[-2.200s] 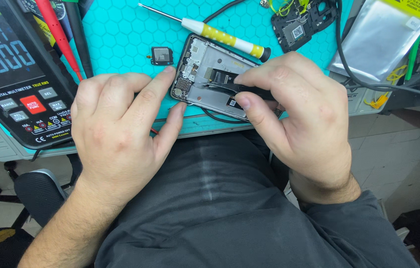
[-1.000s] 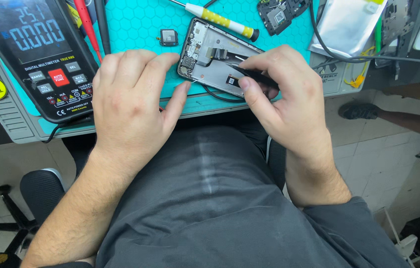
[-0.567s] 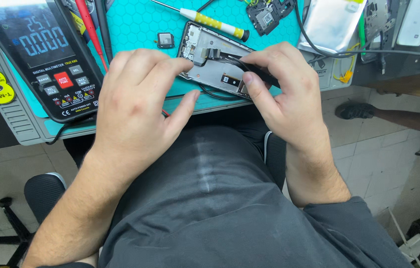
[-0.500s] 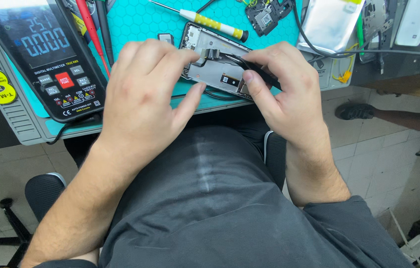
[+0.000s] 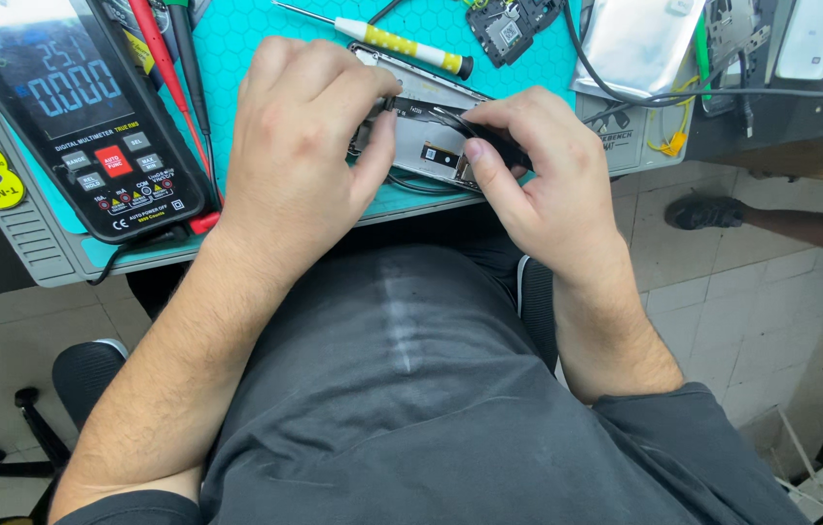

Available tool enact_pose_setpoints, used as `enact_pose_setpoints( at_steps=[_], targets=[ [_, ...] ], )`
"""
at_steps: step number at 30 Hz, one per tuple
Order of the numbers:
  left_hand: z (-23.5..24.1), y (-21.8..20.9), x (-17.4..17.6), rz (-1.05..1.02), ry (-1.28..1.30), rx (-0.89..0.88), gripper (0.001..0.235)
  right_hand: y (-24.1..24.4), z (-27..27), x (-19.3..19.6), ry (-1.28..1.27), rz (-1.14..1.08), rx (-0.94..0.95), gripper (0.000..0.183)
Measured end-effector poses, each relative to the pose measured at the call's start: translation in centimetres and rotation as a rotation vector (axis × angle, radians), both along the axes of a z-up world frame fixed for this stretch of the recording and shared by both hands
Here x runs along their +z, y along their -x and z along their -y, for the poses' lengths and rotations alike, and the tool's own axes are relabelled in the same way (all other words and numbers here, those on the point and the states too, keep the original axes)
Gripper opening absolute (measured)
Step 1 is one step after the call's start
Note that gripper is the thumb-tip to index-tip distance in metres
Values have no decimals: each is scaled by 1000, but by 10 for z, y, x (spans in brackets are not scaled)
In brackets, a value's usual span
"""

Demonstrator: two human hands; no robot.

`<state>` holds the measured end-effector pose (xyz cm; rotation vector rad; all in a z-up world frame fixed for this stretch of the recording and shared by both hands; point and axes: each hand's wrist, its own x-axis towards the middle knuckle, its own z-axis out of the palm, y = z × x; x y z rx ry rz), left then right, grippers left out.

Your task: The person uses tweezers to remove a small component from the interior of a disassembled smartphone. They then peel off a protective film from a flexible ribbon cable and place the component on the workbench.

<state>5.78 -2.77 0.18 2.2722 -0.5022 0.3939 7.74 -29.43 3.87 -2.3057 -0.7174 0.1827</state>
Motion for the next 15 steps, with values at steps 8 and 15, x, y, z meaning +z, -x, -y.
enact_pose_setpoints(
  at_steps=[8,15],
  targets=[
    [-4,6,-4,-14,-35,106,12,-3,0,-3,33,23,9,21],
    [-3,7,-7,-42,-16,78,11,-3,-2,-3,42,27,0,21]
  ],
)
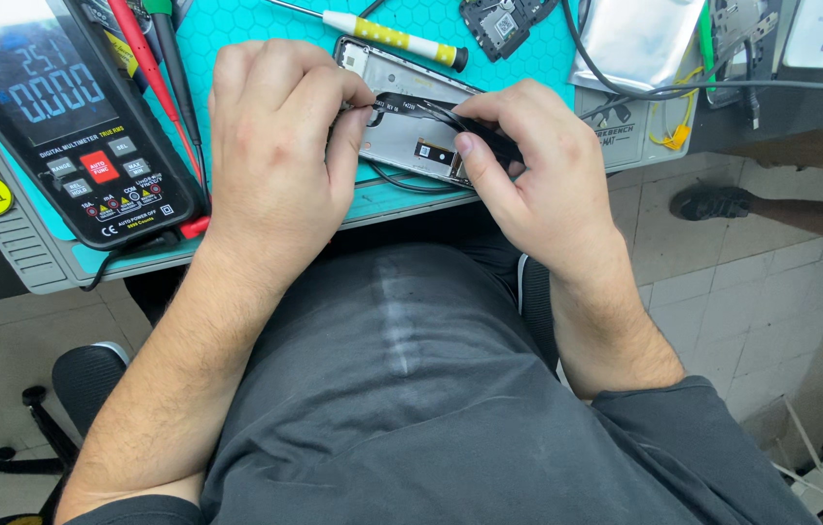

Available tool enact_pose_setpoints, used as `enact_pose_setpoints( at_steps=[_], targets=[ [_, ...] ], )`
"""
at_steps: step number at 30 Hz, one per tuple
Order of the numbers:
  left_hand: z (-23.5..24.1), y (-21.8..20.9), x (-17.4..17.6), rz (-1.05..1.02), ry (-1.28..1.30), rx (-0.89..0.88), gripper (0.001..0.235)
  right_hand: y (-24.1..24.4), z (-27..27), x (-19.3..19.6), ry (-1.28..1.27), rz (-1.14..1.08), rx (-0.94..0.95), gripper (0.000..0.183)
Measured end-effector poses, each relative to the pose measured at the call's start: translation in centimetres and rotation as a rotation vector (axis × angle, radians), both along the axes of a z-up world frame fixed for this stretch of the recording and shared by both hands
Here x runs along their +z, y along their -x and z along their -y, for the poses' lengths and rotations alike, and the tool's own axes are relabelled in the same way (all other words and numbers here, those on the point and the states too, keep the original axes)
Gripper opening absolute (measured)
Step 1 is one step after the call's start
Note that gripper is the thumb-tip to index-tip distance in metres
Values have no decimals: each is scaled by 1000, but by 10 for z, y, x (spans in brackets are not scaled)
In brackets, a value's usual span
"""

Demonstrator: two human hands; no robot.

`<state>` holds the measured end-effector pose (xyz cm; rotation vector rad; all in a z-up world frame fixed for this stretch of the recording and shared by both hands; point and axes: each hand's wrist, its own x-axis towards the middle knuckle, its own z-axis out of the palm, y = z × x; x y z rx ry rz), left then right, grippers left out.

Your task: The person uses tweezers to remove a small component from the interior of a disassembled smartphone. They then peel off a protective film from a flexible ribbon cable and place the component on the workbench.

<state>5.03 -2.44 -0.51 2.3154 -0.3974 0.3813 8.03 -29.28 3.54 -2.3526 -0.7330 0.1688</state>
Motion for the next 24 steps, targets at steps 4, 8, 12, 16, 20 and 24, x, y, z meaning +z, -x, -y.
enact_pose_setpoints(
  at_steps=[4,8,12,16,20,24],
  targets=[
    [0,1,-2,-16,6,-10,16,-1,-1,-1,3,0,-2,23],
    [1,1,-3,-4,-15,-21,18,-1,-2,1,-9,-1,-9,24],
    [4,2,-4,-24,-83,-26,19,-1,-2,0,-83,54,-94,22],
    [4,1,-2,-26,-89,-27,18,-3,13,2,-103,88,-160,17],
    [7,-2,2,8,-112,-44,25,-6,26,3,-40,61,-164,15],
    [11,-4,6,28,-192,-55,36,-5,26,-1,-1,13,-144,13]
  ],
)
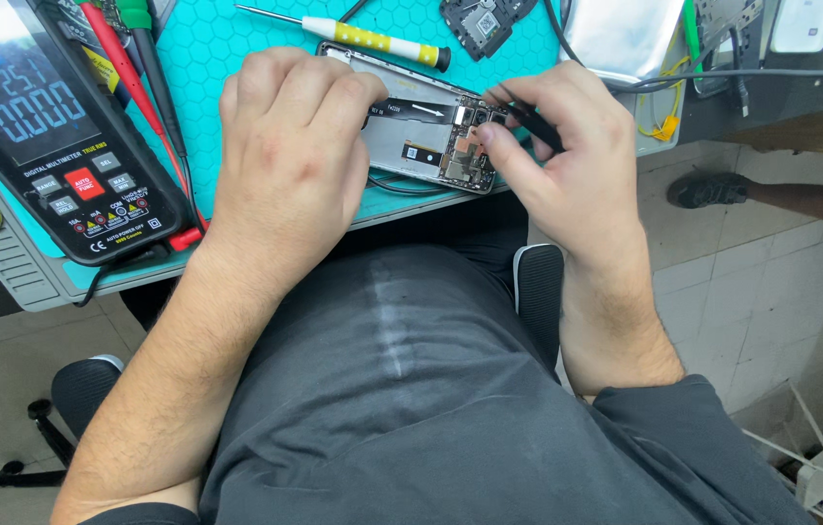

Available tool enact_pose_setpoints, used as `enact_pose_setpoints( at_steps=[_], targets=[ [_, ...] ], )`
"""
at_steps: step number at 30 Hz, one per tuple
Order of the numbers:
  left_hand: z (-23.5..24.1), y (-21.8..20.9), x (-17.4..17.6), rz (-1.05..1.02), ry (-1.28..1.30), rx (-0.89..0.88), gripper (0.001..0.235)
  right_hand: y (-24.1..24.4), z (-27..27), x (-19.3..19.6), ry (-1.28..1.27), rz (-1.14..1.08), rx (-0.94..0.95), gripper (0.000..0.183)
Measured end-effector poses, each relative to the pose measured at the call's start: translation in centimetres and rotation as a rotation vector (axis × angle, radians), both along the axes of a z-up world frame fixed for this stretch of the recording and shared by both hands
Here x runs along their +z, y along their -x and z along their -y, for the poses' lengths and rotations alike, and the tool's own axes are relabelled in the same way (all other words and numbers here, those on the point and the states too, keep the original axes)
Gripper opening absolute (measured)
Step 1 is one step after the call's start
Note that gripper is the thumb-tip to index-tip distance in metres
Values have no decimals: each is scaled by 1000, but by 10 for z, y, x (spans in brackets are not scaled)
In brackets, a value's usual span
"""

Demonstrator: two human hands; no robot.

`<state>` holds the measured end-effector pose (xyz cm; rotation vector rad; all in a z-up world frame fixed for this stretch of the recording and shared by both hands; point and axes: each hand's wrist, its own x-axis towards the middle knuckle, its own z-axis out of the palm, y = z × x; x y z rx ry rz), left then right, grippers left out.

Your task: The person uses tweezers to remove a small component from the interior of a disassembled smartphone. They then peel off a protective film from a flexible ribbon cable and place the component on the workbench.

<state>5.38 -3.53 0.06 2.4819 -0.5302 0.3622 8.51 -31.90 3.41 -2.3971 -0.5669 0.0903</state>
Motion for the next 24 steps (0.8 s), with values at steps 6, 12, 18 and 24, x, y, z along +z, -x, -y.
enact_pose_setpoints(
  at_steps=[6,12,18,24],
  targets=[
    [7,-1,0,23,-23,5,31,-9,1,-13,85,85,104,22],
    [8,0,-5,29,-75,15,41,-18,-1,-14,192,198,201,10],
    [9,-1,-7,54,-71,23,38,-26,1,-20,234,276,296,10],
    [9,0,-11,58,-44,33,40,-20,-15,-24,111,270,295,8]
  ],
)
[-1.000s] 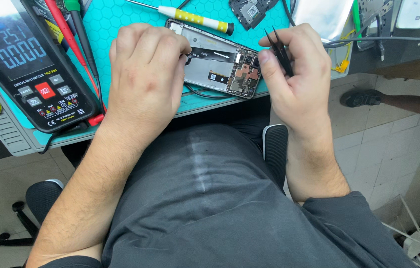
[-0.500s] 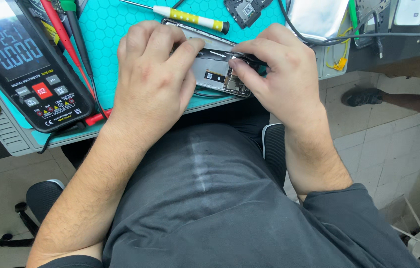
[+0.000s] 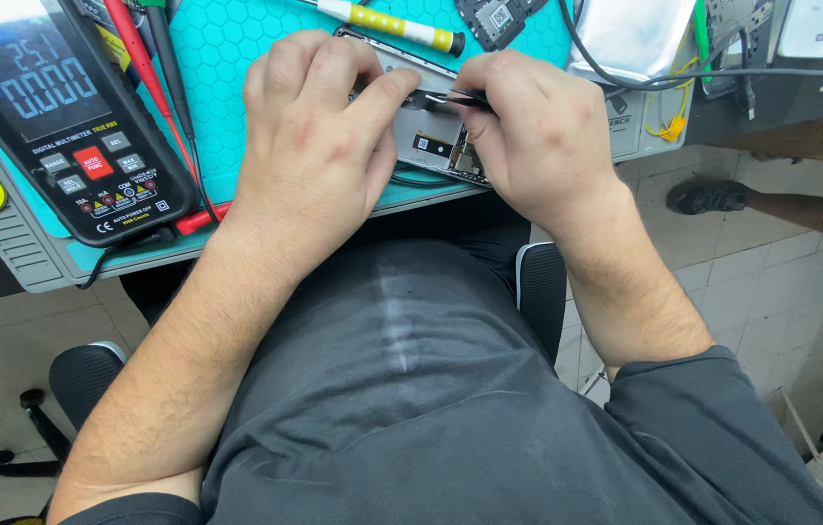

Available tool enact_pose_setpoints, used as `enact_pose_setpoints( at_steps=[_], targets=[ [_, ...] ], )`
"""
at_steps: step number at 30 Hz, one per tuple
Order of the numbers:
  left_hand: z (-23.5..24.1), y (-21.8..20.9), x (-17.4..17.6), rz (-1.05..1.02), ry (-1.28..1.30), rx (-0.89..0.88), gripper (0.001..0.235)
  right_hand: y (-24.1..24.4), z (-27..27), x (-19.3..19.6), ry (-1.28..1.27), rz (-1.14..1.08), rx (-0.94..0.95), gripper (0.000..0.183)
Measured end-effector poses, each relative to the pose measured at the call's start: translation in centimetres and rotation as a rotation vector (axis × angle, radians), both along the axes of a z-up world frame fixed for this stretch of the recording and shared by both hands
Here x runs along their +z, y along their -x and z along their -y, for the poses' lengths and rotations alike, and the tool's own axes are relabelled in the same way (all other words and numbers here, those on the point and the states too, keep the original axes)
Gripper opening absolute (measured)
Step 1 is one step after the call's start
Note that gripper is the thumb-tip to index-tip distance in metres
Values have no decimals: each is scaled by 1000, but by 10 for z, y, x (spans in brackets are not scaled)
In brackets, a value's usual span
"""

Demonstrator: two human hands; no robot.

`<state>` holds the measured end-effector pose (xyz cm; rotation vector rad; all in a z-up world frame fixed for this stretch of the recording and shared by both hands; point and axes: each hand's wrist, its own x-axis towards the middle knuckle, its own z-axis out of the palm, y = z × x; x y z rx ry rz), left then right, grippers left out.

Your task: The person uses tweezers to remove a small component from the interior of a disassembled smartphone. They then peel off a protective film from a flexible ribbon cable and place the component on the workbench.

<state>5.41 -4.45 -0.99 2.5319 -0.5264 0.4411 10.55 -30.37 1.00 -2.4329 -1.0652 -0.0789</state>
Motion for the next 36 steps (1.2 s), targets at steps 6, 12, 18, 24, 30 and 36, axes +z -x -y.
enact_pose_setpoints(
  at_steps=[6,12,18,24,30,36],
  targets=[
    [0,0,1,-8,7,-1,32,6,-20,17,19,-125,-208,26],
    [0,0,0,6,11,1,34,11,-35,29,-199,-328,-257,20],
    [-1,0,2,-20,47,-8,29,21,-42,35,-325,-420,-290,22],
    [-3,0,4,-64,93,-9,42,22,-42,47,-452,-506,-281,19],
    [-16,0,16,-148,299,-106,35,18,-38,47,-433,-512,-278,20],
    [-23,4,17,-129,256,-16,37,16,-45,51,-468,-534,-281,18]
  ],
)
